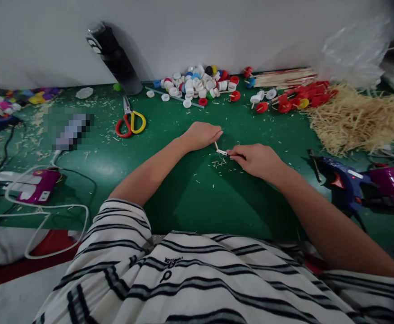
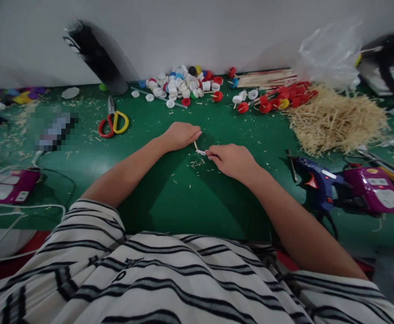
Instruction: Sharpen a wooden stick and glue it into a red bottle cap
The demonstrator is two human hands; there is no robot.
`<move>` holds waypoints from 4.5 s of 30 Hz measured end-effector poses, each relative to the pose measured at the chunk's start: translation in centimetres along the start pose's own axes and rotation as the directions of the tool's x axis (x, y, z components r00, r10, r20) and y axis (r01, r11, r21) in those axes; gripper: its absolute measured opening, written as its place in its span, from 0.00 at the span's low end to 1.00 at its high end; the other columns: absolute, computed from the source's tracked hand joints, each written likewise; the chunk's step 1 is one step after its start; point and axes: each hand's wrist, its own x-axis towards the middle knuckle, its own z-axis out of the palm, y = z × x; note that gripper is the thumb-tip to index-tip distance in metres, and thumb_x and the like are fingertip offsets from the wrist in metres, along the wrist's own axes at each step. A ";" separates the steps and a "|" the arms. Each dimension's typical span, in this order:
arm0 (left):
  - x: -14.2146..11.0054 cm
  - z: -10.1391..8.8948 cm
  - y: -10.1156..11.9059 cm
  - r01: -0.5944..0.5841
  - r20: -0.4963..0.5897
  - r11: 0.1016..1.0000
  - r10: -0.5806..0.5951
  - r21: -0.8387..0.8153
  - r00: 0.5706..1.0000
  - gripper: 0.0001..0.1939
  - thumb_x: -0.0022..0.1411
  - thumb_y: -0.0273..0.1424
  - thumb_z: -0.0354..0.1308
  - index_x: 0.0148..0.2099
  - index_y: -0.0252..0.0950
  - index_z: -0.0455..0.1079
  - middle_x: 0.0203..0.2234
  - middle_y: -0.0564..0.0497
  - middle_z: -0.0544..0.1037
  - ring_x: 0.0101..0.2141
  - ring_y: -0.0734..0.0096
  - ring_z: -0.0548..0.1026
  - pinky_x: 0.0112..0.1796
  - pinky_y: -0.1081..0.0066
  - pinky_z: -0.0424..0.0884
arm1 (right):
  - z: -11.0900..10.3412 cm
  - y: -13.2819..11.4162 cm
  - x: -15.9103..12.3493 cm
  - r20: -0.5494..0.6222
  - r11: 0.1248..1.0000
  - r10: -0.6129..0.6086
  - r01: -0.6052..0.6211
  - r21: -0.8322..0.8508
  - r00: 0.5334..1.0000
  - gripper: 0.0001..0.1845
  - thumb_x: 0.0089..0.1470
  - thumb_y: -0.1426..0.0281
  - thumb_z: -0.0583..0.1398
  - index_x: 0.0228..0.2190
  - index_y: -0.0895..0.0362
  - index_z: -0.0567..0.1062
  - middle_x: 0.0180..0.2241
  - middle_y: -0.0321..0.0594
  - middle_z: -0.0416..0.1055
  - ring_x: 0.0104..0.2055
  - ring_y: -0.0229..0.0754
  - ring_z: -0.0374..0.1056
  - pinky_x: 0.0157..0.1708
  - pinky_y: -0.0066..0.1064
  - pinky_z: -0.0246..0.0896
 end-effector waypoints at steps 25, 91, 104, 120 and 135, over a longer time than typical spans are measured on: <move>0.3 0.6 0.0 0.115 -0.044 0.990 -0.119 -0.076 0.992 0.28 0.80 0.43 0.35 0.46 0.37 0.75 0.33 0.42 0.79 0.36 0.57 0.75 0.38 0.62 0.60 | -1.7 -5.9 -4.9 -0.024 0.982 -0.134 0.136 0.128 0.991 0.15 0.68 0.61 0.60 0.53 0.46 0.80 0.42 0.37 0.85 0.40 0.46 0.78 0.32 0.32 0.55; -0.3 -0.5 0.5 0.061 0.016 0.996 -0.060 -0.062 0.998 0.25 0.80 0.42 0.37 0.39 0.38 0.70 0.28 0.46 0.74 0.29 0.62 0.70 0.29 0.63 0.48 | -1.4 -2.0 -2.0 0.046 0.994 0.000 0.005 -0.109 0.999 0.33 0.74 0.65 0.46 0.75 0.42 0.60 0.51 0.44 0.83 0.36 0.47 0.75 0.27 0.32 0.50; -1.2 0.2 -0.5 -0.068 -0.135 0.950 0.027 -0.305 0.990 0.33 0.77 0.56 0.26 0.28 0.41 0.53 0.22 0.49 0.67 0.26 0.65 0.65 0.31 0.62 0.57 | -1.0 -1.1 -2.7 -0.020 0.995 -0.028 0.030 0.092 0.999 0.31 0.72 0.62 0.48 0.71 0.45 0.69 0.43 0.41 0.85 0.33 0.46 0.74 0.29 0.32 0.54; -1.3 -0.3 0.0 -0.091 -0.100 0.909 0.055 -0.408 0.993 0.36 0.70 0.67 0.35 0.30 0.41 0.57 0.23 0.51 0.72 0.26 0.68 0.67 0.29 0.66 0.54 | -0.4 -1.1 -2.5 0.015 1.000 0.008 -0.008 0.020 1.000 0.28 0.73 0.61 0.48 0.68 0.46 0.72 0.48 0.42 0.85 0.41 0.50 0.78 0.32 0.33 0.56; -1.2 0.0 -0.4 -0.130 -0.112 0.916 0.095 -0.379 0.989 0.35 0.68 0.68 0.39 0.30 0.41 0.56 0.23 0.50 0.74 0.25 0.68 0.68 0.29 0.66 0.54 | -0.4 -1.0 -2.5 0.004 0.999 0.007 -0.007 0.034 1.000 0.28 0.72 0.60 0.49 0.66 0.45 0.73 0.49 0.42 0.85 0.41 0.50 0.78 0.32 0.33 0.58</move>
